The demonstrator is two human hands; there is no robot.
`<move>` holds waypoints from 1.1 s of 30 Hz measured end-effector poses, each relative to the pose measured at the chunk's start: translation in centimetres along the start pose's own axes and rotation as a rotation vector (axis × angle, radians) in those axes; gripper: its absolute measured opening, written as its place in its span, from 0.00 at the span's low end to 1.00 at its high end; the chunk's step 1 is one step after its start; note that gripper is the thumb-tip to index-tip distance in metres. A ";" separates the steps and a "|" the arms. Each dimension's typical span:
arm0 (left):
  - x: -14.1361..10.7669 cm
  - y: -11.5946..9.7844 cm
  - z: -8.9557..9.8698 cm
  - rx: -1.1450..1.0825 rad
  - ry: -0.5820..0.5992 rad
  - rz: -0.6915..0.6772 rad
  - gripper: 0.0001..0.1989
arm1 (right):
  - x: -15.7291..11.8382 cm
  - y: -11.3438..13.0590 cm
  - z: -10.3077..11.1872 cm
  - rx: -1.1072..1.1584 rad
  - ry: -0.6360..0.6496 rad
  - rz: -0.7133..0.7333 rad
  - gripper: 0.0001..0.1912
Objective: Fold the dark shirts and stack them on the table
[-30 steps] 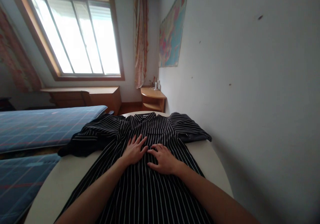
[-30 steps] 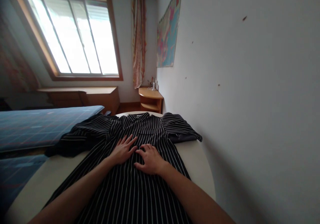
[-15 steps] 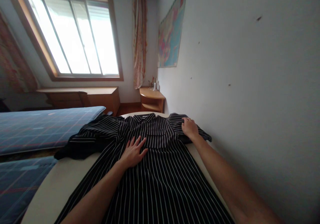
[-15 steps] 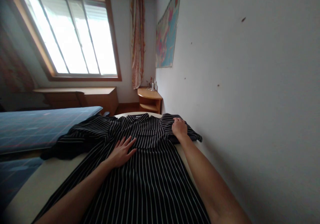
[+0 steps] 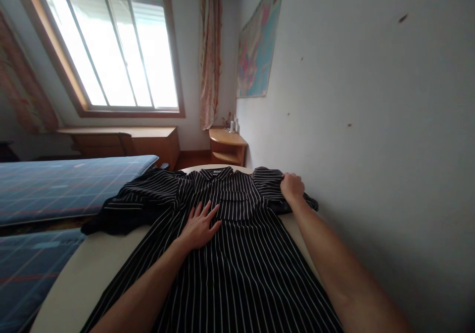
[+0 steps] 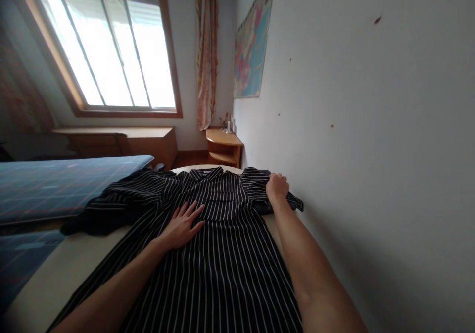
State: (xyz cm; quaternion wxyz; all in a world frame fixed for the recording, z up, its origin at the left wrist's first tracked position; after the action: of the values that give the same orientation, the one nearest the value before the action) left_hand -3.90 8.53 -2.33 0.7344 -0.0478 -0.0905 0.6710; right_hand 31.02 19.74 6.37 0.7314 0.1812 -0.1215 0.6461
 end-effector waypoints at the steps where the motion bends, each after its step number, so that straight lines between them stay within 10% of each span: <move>1: 0.0 0.0 0.0 0.001 0.000 0.002 0.32 | 0.0 0.5 0.2 0.004 -0.037 0.028 0.19; 6: 0.0 0.0 0.0 -0.003 -0.006 0.000 0.32 | -0.1 2.6 -0.2 0.077 0.021 0.186 0.17; 19: 0.0 0.1 -0.1 -0.001 -0.018 -0.005 0.32 | -1.2 0.4 -1.1 0.024 0.141 0.016 0.18; 27: -0.1 0.1 0.0 0.001 -0.015 0.003 0.32 | -0.7 0.9 -0.3 -0.019 -0.020 0.032 0.21; 33: 0.0 0.3 -0.2 -0.002 -0.010 0.005 0.32 | -0.1 2.4 0.0 0.149 0.027 0.395 0.15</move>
State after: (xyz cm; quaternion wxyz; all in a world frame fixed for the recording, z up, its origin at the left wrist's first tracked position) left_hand -4.12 8.52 -2.56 0.7320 -0.0455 -0.0948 0.6731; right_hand 28.58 19.86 6.55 0.5766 0.1987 -0.0969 0.7866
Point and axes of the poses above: each hand's wrist, its own x-axis towards the middle knuckle, its own z-axis out of the back of the hand, y = z × x, the point moved 4 cm from there along x, towards the middle knuckle, and after that the axes turned 10 degrees about z, right-handed, at the moved point
